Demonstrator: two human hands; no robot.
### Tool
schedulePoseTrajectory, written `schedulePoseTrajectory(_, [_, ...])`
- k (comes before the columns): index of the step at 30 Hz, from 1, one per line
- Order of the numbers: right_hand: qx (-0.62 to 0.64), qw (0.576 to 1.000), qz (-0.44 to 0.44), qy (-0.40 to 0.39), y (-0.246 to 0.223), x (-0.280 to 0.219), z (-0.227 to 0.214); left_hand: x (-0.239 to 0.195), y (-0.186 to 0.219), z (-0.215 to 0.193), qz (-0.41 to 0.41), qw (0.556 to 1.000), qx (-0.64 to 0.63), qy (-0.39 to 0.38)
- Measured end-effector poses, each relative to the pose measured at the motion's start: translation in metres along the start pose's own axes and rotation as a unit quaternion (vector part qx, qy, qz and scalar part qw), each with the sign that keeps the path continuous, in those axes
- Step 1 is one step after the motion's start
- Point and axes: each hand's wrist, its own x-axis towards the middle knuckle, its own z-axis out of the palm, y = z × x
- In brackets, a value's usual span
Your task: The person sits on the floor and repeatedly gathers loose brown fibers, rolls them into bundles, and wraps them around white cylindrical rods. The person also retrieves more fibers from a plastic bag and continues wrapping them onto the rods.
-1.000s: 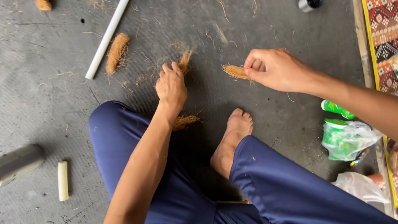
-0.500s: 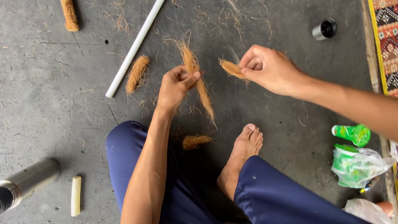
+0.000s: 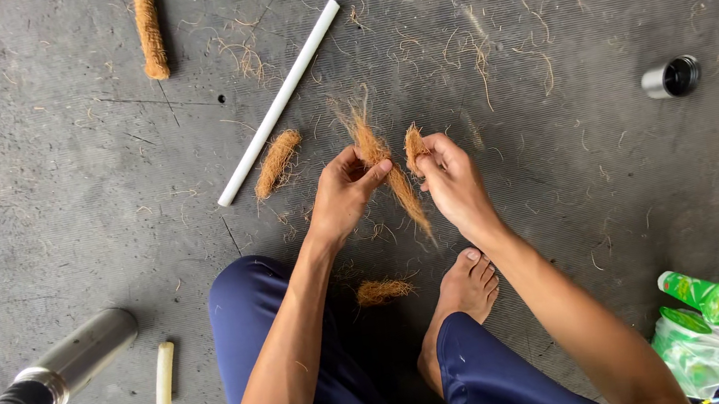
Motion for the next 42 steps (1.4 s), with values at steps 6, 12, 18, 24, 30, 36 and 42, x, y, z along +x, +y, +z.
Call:
schedulePoseTrajectory(6, [0.018,0.998,0.049,0.019,0.0,0.003,-0.006,0.014,-0.003,0.005,0.02,0.999,0.047,0.02])
schedulePoseTrajectory(12, [0.099,0.991,0.055,-0.075,0.01,-0.01,0.003,0.011,-0.007,0.007,0.039,0.99,0.111,0.071])
schedulePoseTrajectory(18, [0.094,0.992,0.056,-0.057,0.022,-0.016,0.015,0.001,-0.01,0.013,0.04,0.997,-0.07,-0.018])
schedulePoseTrajectory(24, [0.107,0.993,0.055,0.002,0.035,-0.021,-0.001,-0.002,-0.012,0.019,-0.038,0.998,-0.05,-0.026])
schedulePoseTrajectory(30, [0.088,0.995,0.049,0.018,0.044,-0.021,-0.01,-0.006,-0.012,0.028,-0.085,0.982,-0.155,-0.063])
schedulePoseTrajectory(36, [-0.091,0.983,0.156,0.022,0.045,-0.023,-0.005,-0.008,-0.024,0.025,-0.074,0.96,-0.256,-0.089])
schedulePoseTrajectory(42, [0.043,0.988,-0.128,0.073,0.04,-0.017,-0.003,-0.014,-0.027,0.043,-0.001,0.99,0.14,0.004])
